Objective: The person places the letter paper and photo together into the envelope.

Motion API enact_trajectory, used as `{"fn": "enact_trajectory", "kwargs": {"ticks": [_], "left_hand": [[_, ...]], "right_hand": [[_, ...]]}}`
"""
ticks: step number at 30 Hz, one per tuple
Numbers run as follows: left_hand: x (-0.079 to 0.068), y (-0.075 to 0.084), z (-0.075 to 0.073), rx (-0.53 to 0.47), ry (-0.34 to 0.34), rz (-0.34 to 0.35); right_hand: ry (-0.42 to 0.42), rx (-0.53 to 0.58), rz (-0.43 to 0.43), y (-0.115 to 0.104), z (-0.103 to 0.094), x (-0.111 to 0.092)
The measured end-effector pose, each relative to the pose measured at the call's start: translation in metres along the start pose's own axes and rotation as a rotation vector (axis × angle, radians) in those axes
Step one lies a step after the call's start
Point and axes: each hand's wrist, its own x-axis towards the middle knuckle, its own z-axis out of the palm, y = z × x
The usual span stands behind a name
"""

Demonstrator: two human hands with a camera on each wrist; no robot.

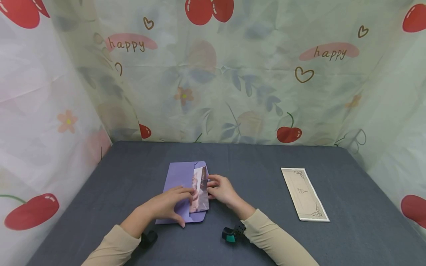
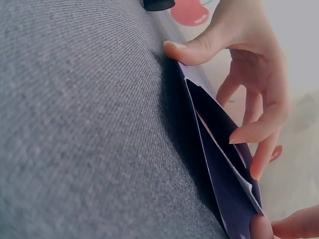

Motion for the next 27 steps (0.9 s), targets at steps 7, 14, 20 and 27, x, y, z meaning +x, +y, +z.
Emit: {"fn": "enact_trajectory", "kwargs": {"ticks": [7, 14, 20, 27], "left_hand": [[0.000, 0.000, 0.001, 0.017, 0.003, 0.009], [0.001, -0.001, 0.002, 0.016, 0.001, 0.008], [0.001, -0.001, 0.001, 0.002, -0.010, -0.008], [0.001, 0.000, 0.001, -0.003, -0.016, -0.021]], "right_hand": [[0.003, 0.016, 0.002, 0.000, 0.003, 0.001], [0.004, 0.010, 0.009, 0.000, 0.006, 0.001], [0.009, 0.028, -0.006, -0.002, 0.010, 0.001], [0.005, 0.026, 0.001, -0.001, 0.013, 0.001]]}}
